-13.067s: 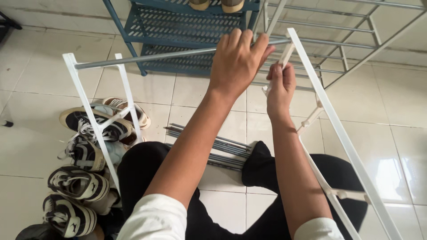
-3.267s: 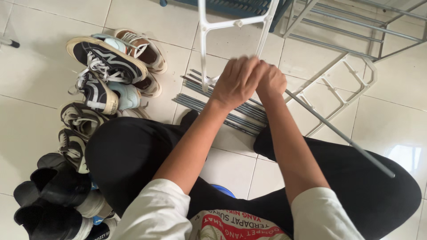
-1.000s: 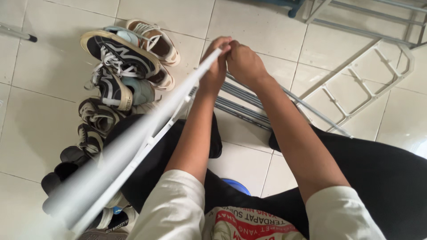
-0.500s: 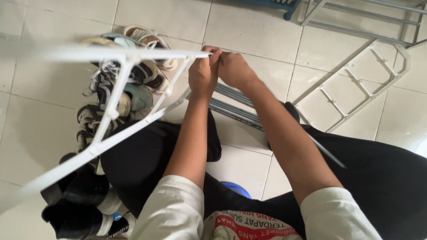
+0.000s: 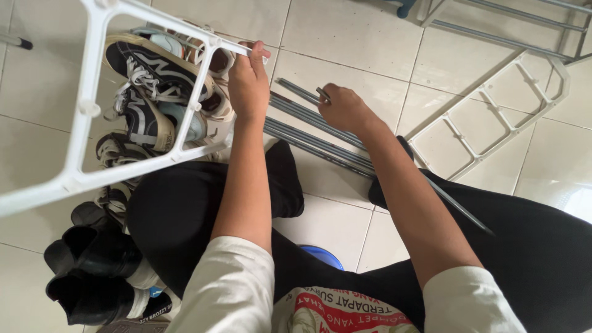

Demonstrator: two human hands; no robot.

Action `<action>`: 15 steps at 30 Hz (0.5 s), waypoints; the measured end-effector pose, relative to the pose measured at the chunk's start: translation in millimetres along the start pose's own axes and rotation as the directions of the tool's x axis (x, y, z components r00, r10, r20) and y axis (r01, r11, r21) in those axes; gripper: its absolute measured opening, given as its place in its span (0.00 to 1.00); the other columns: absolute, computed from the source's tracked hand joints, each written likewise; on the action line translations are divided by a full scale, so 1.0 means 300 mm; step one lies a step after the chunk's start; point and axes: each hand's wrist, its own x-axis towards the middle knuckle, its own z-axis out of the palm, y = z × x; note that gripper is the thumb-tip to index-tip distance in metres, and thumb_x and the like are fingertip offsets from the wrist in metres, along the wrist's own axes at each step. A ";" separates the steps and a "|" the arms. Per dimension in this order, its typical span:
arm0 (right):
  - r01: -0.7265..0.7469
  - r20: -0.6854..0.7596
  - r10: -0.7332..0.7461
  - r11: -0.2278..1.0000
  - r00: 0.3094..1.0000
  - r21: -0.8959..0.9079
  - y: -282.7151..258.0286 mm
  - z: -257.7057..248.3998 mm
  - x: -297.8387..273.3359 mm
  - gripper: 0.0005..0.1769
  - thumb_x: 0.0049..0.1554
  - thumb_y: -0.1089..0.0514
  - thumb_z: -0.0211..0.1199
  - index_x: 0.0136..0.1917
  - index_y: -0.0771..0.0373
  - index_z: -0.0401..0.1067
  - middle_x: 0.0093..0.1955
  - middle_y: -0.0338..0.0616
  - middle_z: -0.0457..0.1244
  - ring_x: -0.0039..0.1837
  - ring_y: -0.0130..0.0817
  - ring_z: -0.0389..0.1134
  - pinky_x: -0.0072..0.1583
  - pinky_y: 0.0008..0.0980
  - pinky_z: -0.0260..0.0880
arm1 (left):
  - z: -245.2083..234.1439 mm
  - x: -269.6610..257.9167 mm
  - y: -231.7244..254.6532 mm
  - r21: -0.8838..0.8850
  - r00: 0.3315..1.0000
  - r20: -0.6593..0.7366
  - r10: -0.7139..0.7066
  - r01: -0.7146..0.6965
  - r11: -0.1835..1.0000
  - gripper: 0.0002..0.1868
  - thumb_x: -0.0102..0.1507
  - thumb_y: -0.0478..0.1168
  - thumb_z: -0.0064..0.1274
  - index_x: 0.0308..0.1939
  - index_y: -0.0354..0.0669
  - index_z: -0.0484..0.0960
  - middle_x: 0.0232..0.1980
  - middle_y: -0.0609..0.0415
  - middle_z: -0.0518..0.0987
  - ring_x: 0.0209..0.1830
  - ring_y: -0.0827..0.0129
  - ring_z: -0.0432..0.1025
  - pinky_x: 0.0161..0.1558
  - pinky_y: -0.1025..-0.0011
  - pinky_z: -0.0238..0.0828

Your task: The person sits on the floor and assembles a white plastic shoe rack by inserting metal rods into the frame slots. They repeatedly pick up rods, align them with the frame, and push them into place, gradually building the rack structure.

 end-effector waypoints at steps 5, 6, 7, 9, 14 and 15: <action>-0.125 0.227 0.158 0.980 0.961 -0.152 0.197 0.033 -0.081 0.18 0.58 0.51 0.61 0.56 0.63 0.76 0.48 0.51 0.71 0.51 0.45 0.74 0.55 0.42 0.71 | -0.003 -0.008 -0.054 0.086 0.991 0.023 -0.135 0.133 0.987 0.22 0.73 0.56 0.40 0.42 0.45 0.82 0.39 0.57 0.86 0.39 0.58 0.81 0.42 0.61 0.75; -0.179 0.308 0.190 0.982 0.932 -0.064 0.243 0.026 -0.112 0.20 0.57 0.50 0.63 0.58 0.64 0.75 0.46 0.47 0.72 0.45 0.39 0.76 0.53 0.37 0.73 | -0.003 -0.014 -0.067 0.084 0.995 0.022 -0.102 0.100 0.991 0.22 0.73 0.55 0.40 0.43 0.44 0.82 0.39 0.56 0.86 0.39 0.57 0.81 0.42 0.60 0.75; -0.214 0.327 0.203 0.977 0.923 -0.003 0.284 0.029 -0.153 0.20 0.57 0.52 0.63 0.60 0.64 0.74 0.44 0.49 0.72 0.43 0.39 0.74 0.50 0.38 0.72 | -0.005 -0.023 -0.081 0.082 0.997 0.021 -0.069 0.067 0.994 0.21 0.73 0.54 0.40 0.45 0.44 0.81 0.39 0.56 0.86 0.39 0.56 0.81 0.43 0.60 0.74; -0.281 0.352 0.225 0.953 0.908 0.114 0.362 0.022 -0.219 0.21 0.58 0.54 0.63 0.63 0.65 0.73 0.41 0.54 0.71 0.40 0.38 0.69 0.45 0.40 0.71 | 0.008 -0.029 -0.100 0.101 0.998 0.036 -0.055 0.051 0.994 0.20 0.73 0.53 0.41 0.46 0.43 0.81 0.40 0.55 0.86 0.40 0.54 0.80 0.42 0.58 0.74; -0.336 0.277 0.290 0.932 0.916 0.137 0.473 0.058 -0.255 0.24 0.57 0.60 0.60 0.67 0.63 0.70 0.46 0.51 0.71 0.43 0.39 0.72 0.46 0.38 0.73 | 0.023 -0.064 -0.152 0.231 0.975 0.140 -0.174 0.138 0.963 0.21 0.73 0.55 0.41 0.44 0.44 0.81 0.41 0.55 0.86 0.40 0.51 0.80 0.43 0.55 0.73; -0.328 0.234 0.290 0.933 0.928 0.146 0.476 0.069 -0.252 0.25 0.56 0.61 0.59 0.67 0.62 0.70 0.48 0.50 0.72 0.44 0.41 0.73 0.47 0.38 0.74 | 0.020 -0.075 -0.160 0.227 0.977 0.140 -0.163 0.128 0.965 0.20 0.72 0.55 0.42 0.45 0.44 0.81 0.41 0.54 0.86 0.41 0.51 0.79 0.43 0.55 0.73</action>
